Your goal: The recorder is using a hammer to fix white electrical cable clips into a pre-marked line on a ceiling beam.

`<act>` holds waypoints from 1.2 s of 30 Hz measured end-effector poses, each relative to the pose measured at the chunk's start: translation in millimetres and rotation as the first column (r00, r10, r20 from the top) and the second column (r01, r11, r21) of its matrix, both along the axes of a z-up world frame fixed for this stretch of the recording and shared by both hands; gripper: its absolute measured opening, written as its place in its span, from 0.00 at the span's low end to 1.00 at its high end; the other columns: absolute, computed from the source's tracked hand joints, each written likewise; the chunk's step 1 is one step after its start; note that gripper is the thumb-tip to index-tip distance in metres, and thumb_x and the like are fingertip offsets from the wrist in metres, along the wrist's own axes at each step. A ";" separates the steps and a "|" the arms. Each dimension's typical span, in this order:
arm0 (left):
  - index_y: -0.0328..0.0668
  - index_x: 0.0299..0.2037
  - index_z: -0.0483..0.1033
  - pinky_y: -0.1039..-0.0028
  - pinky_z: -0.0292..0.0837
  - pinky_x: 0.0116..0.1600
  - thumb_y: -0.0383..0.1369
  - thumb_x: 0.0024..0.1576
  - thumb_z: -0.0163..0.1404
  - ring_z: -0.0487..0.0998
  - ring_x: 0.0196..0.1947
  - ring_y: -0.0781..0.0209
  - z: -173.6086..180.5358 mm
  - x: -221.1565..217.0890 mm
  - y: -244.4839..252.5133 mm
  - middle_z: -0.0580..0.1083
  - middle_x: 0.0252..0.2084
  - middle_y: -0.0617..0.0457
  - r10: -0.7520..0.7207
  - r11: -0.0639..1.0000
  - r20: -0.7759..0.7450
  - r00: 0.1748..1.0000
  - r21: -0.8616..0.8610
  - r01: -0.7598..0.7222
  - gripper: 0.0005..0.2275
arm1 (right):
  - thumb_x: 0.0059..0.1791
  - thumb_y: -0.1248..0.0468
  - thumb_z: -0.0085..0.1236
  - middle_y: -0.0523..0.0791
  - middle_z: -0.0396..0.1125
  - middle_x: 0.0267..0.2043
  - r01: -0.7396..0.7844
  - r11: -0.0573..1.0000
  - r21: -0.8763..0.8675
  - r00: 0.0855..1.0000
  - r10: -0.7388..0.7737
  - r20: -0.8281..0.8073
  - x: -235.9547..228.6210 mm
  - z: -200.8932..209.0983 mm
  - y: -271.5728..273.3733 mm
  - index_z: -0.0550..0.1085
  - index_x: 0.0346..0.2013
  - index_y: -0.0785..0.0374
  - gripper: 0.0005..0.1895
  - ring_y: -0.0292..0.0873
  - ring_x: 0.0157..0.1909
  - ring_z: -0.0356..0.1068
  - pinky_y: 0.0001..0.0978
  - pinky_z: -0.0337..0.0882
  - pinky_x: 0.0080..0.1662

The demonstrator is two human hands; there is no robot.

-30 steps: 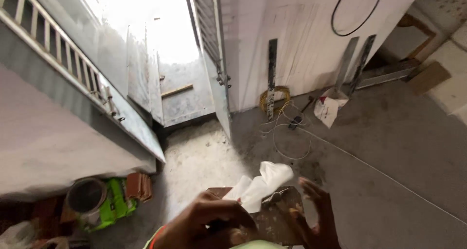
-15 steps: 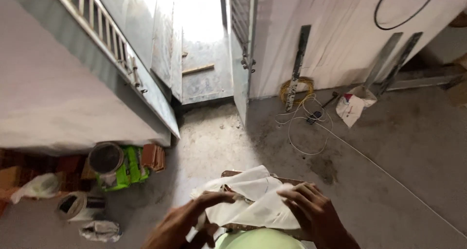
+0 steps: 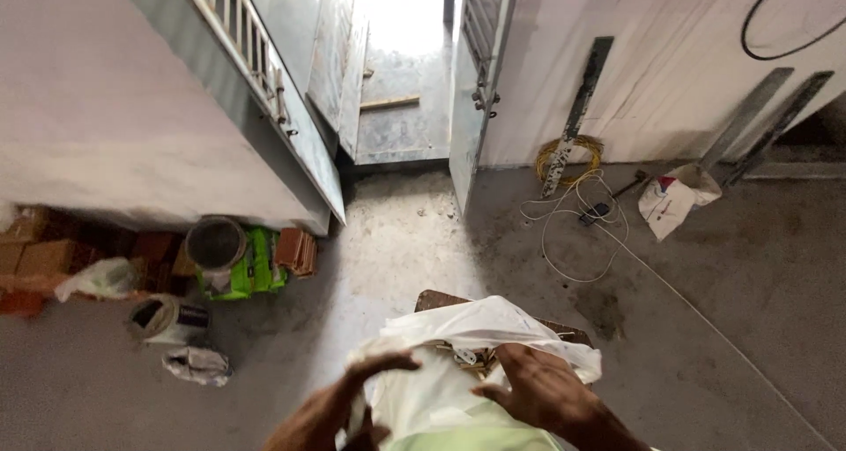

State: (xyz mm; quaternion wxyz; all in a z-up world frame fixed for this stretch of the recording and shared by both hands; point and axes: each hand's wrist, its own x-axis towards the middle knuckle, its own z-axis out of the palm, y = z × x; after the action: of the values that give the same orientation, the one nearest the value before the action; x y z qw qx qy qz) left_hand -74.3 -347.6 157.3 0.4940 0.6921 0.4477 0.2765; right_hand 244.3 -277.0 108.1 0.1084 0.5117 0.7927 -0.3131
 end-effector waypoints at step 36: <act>0.44 0.37 0.75 0.69 0.75 0.41 0.30 0.44 0.56 0.76 0.39 0.59 -148.6 93.7 51.5 0.75 0.39 0.52 0.221 0.380 -0.559 0.799 0.804 0.457 0.10 | 0.52 0.54 0.47 0.48 0.70 0.43 -0.137 0.920 0.368 0.915 0.260 -0.309 28.3 -69.0 -38.4 0.71 0.49 0.57 0.15 0.42 0.44 0.67 0.40 0.70 0.45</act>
State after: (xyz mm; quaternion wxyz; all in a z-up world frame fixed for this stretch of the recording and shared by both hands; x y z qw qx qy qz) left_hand 19.4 -296.1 8.7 -0.1169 0.9258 0.2919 0.2097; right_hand 272.6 -315.3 39.1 -0.0930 0.3740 0.8894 -0.2459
